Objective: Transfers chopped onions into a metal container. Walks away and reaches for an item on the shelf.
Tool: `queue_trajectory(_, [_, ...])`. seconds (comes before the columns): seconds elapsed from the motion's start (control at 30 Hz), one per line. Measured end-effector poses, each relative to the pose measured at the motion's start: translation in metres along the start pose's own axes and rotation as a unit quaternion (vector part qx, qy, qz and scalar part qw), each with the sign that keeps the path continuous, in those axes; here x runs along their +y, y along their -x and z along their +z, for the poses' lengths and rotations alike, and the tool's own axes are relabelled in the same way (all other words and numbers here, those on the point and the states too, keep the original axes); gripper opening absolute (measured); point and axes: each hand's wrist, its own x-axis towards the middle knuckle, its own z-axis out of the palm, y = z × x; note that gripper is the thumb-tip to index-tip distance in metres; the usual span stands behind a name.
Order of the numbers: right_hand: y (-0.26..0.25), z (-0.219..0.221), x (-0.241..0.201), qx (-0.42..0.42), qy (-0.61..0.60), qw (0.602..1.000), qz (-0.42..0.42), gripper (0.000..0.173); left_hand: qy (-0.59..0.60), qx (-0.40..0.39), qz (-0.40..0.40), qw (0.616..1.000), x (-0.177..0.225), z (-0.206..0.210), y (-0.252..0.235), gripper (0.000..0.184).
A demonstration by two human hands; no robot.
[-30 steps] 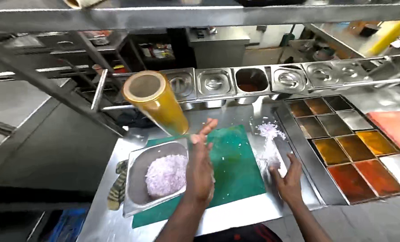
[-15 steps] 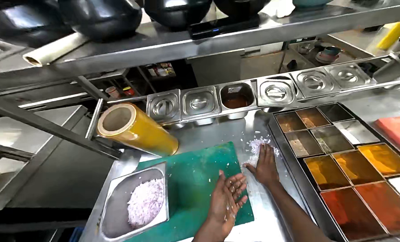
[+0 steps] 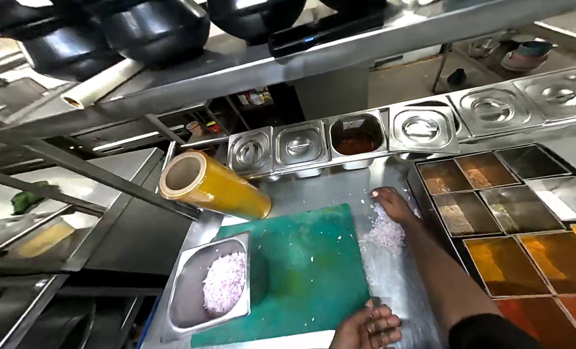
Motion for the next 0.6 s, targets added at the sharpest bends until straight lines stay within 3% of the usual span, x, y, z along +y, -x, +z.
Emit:
queue_trajectory(0.23, [0.045,0.026,-0.026,-0.084,-0.036,0.992,-0.083,0.041,0.012,0.010,0.006,1.000,-0.002,0.005,-0.002,0.050])
queue_trajectory(0.47, [0.090,0.039,-0.045,-0.078,-0.021,0.988,-0.129,0.033,0.034,0.014,-0.043,0.998,-0.031,0.000,-0.011,0.052])
queue_trajectory(0.53, [0.104,0.038,-0.051,-0.087,-0.024,0.989,-0.117,0.030,0.006,0.037,-0.002,0.999,-0.035,0.003,-0.013,0.047])
queue_trajectory(0.6, [0.119,0.037,-0.054,-0.101,-0.032,0.988,-0.110,0.029,-0.080,0.063,0.133,0.986,-0.039,0.005,-0.016,0.036])
